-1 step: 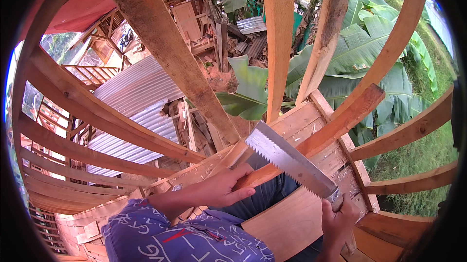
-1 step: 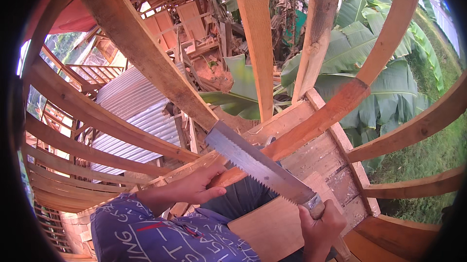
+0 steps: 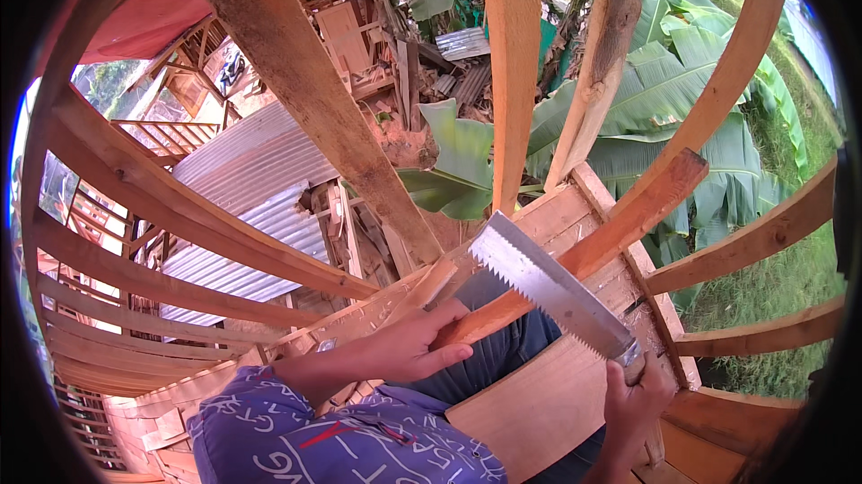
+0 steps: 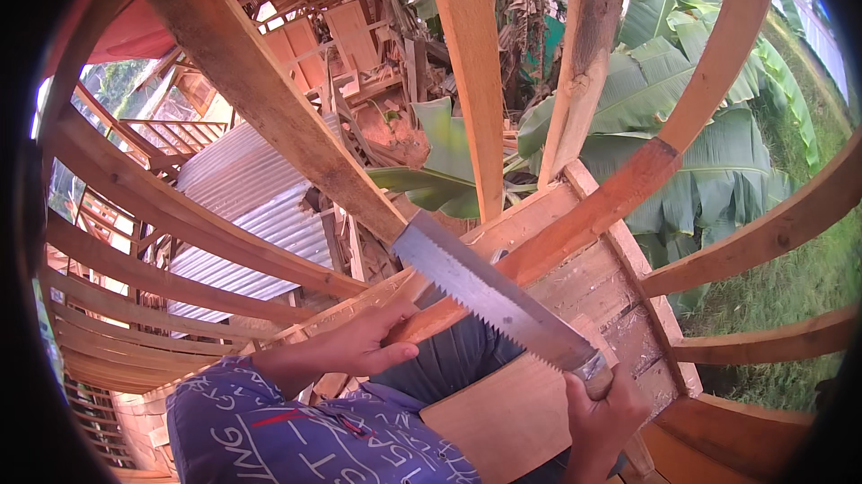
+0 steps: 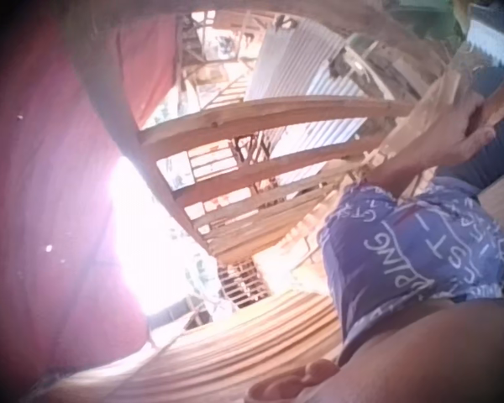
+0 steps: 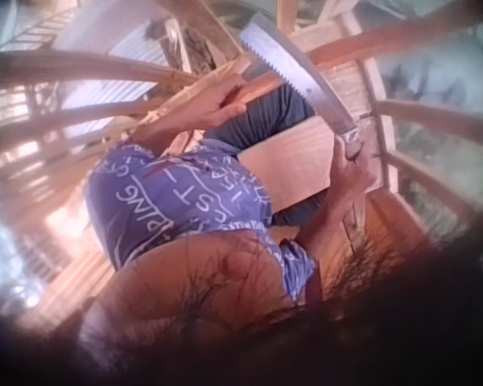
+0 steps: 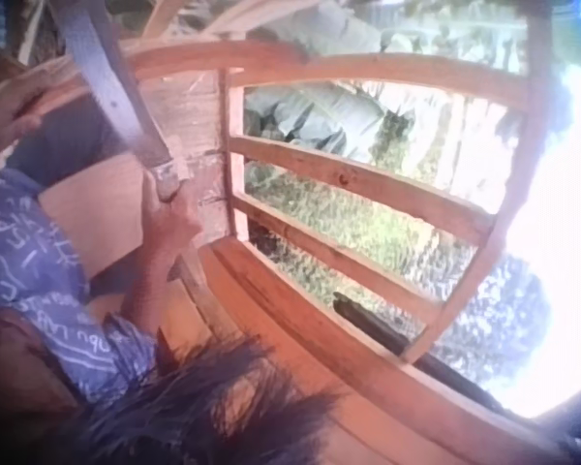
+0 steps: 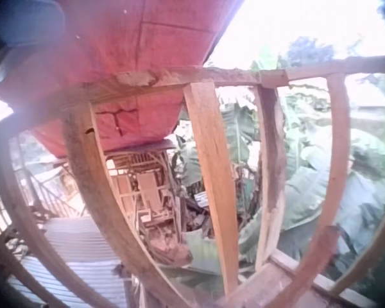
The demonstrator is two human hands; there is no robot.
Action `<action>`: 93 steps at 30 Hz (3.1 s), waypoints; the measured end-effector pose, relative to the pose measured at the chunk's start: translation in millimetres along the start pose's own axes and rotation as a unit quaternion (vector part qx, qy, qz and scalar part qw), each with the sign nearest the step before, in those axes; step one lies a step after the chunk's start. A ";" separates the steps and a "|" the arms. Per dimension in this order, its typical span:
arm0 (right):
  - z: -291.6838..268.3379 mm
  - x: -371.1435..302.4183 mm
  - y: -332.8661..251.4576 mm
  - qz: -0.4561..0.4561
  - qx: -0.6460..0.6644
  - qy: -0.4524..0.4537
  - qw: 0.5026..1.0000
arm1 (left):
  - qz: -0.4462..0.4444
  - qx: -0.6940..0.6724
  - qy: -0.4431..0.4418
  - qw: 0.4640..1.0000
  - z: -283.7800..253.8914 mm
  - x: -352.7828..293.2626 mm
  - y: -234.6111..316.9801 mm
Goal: The person sits on a wooden platform and uses a hand saw to cut a small wooden stick. They then switch to a knife to shave and smooth the stick, holding it against their leg for stability. The person continues to refine the stick's shape with the knife.
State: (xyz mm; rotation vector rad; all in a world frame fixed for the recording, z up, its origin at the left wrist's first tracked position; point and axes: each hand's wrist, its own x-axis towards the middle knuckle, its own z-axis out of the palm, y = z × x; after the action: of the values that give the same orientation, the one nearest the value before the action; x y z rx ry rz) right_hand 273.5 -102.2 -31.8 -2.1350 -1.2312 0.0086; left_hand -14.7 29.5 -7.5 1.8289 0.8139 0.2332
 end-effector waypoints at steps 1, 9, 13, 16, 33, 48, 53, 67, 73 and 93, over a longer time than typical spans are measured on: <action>-1.4 7.3 1.8 0.020 -0.025 0.026 0.999 | 0.002 -0.013 -0.005 1.000 1.3 0.4 -0.2; -2.7 21.4 13.7 0.045 -0.011 0.009 0.999 | -0.010 -0.026 -0.008 1.000 1.2 9.3 0.6; 3.5 10.7 9.0 0.008 0.080 0.009 0.997 | -0.013 0.000 0.003 1.000 -0.5 10.7 6.2; -6.1 16.4 11.0 0.013 -0.018 0.021 1.000 | 0.017 -0.012 0.011 1.000 3.6 4.9 -2.6; -9.9 0.9 6.5 -0.035 -0.025 0.033 0.999 | -0.024 -0.020 -0.027 0.999 1.6 -1.0 14.7; -12.5 -12.4 13.0 0.036 0.064 -0.047 0.996 | -0.021 -0.035 -0.002 0.999 3.0 -6.6 14.2; -17.3 3.5 22.0 0.121 0.057 0.005 0.991 | -0.013 -0.016 -0.005 1.000 -0.6 -8.8 16.4; -12.2 -11.3 1.5 -0.021 -0.033 -0.034 0.999 | -0.014 -0.007 -0.020 1.000 -0.6 -2.3 14.0; -13.7 -7.3 5.5 0.016 0.002 0.010 1.000 | 0.005 -0.005 -0.013 1.000 2.0 2.5 13.9; -30.7 -1.6 -8.4 0.040 0.038 0.037 0.998 | 0.001 -0.039 0.005 0.999 0.0 -11.3 28.0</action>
State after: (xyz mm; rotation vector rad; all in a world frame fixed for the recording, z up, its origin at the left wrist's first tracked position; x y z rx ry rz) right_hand 275.9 -117.2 -3.8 -2.0979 -1.0859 0.0097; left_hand -11.4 16.9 19.8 1.7565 0.7990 0.2724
